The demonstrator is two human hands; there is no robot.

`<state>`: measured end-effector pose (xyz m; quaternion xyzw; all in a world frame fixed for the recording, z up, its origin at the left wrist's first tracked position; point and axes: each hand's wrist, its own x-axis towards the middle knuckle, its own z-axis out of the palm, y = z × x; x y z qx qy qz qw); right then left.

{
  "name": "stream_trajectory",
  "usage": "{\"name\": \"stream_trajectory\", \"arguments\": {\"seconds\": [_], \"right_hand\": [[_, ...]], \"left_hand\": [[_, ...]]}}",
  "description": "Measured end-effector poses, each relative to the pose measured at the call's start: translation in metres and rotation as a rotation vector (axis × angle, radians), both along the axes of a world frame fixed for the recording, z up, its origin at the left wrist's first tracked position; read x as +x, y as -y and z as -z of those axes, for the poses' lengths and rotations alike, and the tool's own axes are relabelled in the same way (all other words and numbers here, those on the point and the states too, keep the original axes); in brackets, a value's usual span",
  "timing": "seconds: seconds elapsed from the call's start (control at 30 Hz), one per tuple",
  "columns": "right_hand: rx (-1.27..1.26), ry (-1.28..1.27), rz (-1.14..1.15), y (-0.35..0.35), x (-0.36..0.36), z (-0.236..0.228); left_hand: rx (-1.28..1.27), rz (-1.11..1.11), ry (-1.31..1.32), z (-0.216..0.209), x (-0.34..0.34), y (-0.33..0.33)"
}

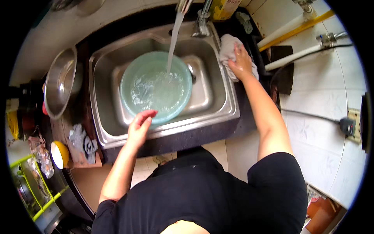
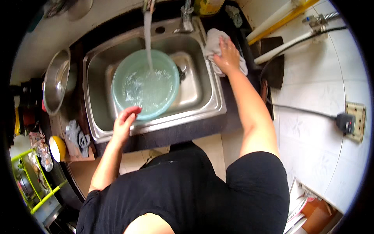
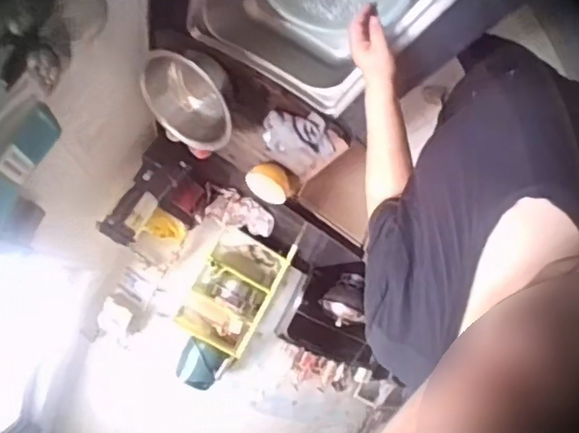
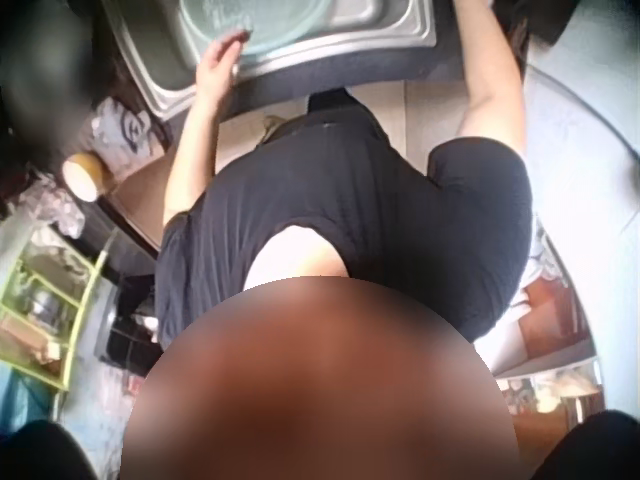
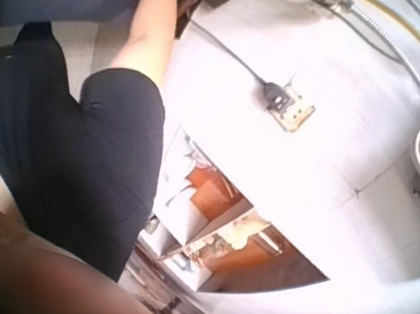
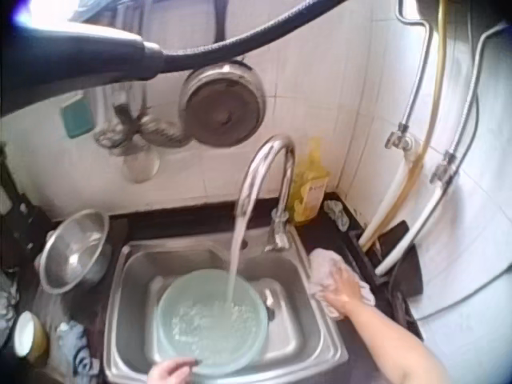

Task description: The person washes a cloth and an apple in a kitchen sink, then peels the apple with a peeler and slices it with a knife on a cutting board. The apple peels are collected in a plastic bag, and the apple slices are placed into a white bowl.

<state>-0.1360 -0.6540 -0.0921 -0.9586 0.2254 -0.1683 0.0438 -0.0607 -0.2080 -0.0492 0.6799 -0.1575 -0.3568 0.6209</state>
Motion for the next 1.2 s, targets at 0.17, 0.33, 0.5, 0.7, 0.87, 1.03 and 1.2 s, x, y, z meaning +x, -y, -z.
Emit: {"name": "stream_trajectory", "arguments": {"seconds": [0.17, 0.33, 0.5, 0.7, 0.87, 1.03, 1.2], "right_hand": [[-0.094, -0.116, 0.214, -0.072, -0.155, 0.005], [-0.003, -0.006, 0.893, -0.213, -0.157, -0.001], [-0.043, 0.03, 0.546, -0.35, -0.121, 0.017], [0.034, 0.052, -0.233, -0.538, -0.051, 0.009], [0.243, -0.047, -0.193, -0.618, -0.003, -0.026], [1.078, -0.043, -0.262, -0.602, -0.013, -0.038], [1.82, -0.215, -0.241, -0.614, -0.021, -0.07]], "left_hand": [[-0.138, -0.165, 0.158, -0.011, -0.017, -0.114], [-0.102, -0.387, 0.171, -0.015, -0.041, -0.233], [-0.152, -0.433, 0.138, -0.029, -0.073, -0.292], [-0.167, -0.466, 0.127, -0.043, -0.085, -0.351], [-0.109, -0.449, 0.079, -0.04, -0.095, -0.382], [0.115, -0.363, -0.162, -0.026, -0.104, -0.383], [-0.47, -0.333, -0.449, -0.018, -0.102, -0.342]]}}
